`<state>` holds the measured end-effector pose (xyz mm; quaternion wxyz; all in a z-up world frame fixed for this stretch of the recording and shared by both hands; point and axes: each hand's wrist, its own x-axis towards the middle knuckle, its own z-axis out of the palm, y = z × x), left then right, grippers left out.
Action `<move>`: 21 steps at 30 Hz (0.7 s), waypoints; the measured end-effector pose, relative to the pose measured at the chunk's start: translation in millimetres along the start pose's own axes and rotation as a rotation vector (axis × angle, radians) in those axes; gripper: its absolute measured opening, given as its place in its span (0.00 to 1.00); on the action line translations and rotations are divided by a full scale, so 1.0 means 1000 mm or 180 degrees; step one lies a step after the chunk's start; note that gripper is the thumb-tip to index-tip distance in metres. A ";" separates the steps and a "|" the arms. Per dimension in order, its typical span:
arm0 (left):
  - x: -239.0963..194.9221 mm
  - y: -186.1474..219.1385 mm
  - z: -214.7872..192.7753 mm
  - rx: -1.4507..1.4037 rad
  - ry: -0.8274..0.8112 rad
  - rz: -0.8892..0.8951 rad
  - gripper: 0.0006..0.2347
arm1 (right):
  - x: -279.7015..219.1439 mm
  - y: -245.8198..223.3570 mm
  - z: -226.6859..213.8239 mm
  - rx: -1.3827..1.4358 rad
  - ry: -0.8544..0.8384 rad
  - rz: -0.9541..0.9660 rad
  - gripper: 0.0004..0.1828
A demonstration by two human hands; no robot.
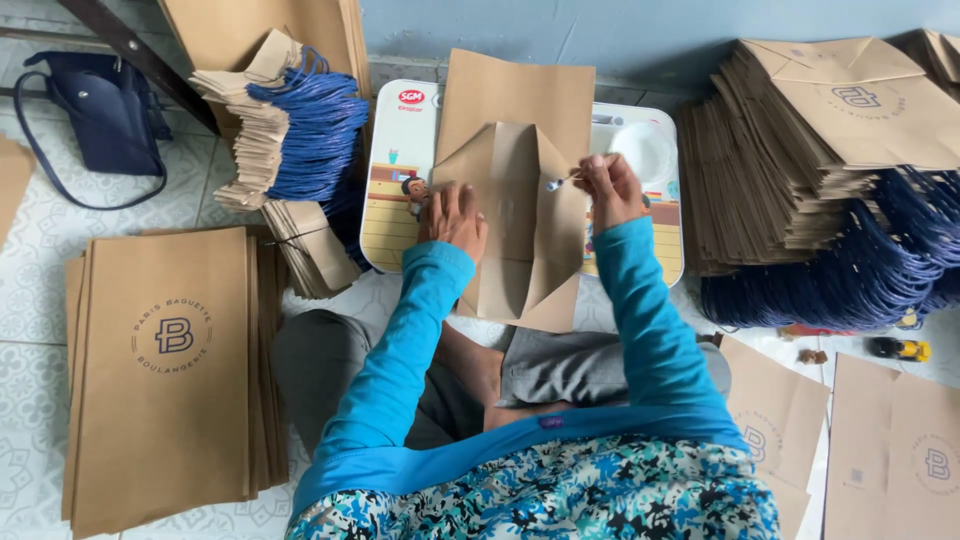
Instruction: The person assembles flat brown paper bags by folding the sides and bottom, then applies adhesive with a brush to seal the bottom flaps. The finished bags are stacked on the floor.
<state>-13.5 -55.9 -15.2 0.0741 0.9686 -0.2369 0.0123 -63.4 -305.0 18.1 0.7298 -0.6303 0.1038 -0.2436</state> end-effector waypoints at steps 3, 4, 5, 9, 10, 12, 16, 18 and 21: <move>-0.012 0.030 -0.019 -0.0010 -0.0133 -0.0097 0.42 | -0.023 0.029 0.014 0.1866 0.0380 0.0693 0.09; -0.016 0.039 -0.028 -0.0006 -0.0132 -0.0089 0.42 | -0.030 0.033 0.018 0.1870 0.0386 0.0687 0.09; -0.020 0.048 -0.037 -0.0048 -0.0286 -0.0207 0.46 | -0.036 0.037 0.023 0.1940 0.0425 0.0661 0.11; -0.023 0.063 -0.035 0.0199 -0.0503 -0.0403 0.53 | -0.031 0.060 0.022 0.2054 0.0487 0.0655 0.08; -0.025 0.063 -0.034 0.0192 -0.0517 -0.0387 0.53 | -0.032 0.062 0.016 0.2045 0.0509 0.0657 0.08; -0.022 0.062 -0.036 0.0053 -0.0654 -0.0355 0.53 | -0.025 0.065 0.009 0.2331 0.0483 0.0807 0.11; -0.020 0.061 -0.031 -0.0004 -0.0693 -0.0364 0.53 | -0.030 0.047 0.013 0.2069 0.0483 0.0662 0.08; -0.019 0.059 -0.031 0.0000 -0.0764 -0.0375 0.53 | -0.019 0.058 -0.002 0.1508 0.0358 0.0493 0.06; -0.015 0.059 -0.034 -0.0058 -0.0825 -0.0449 0.53 | 0.012 0.019 -0.040 0.0984 0.0403 -0.0223 0.05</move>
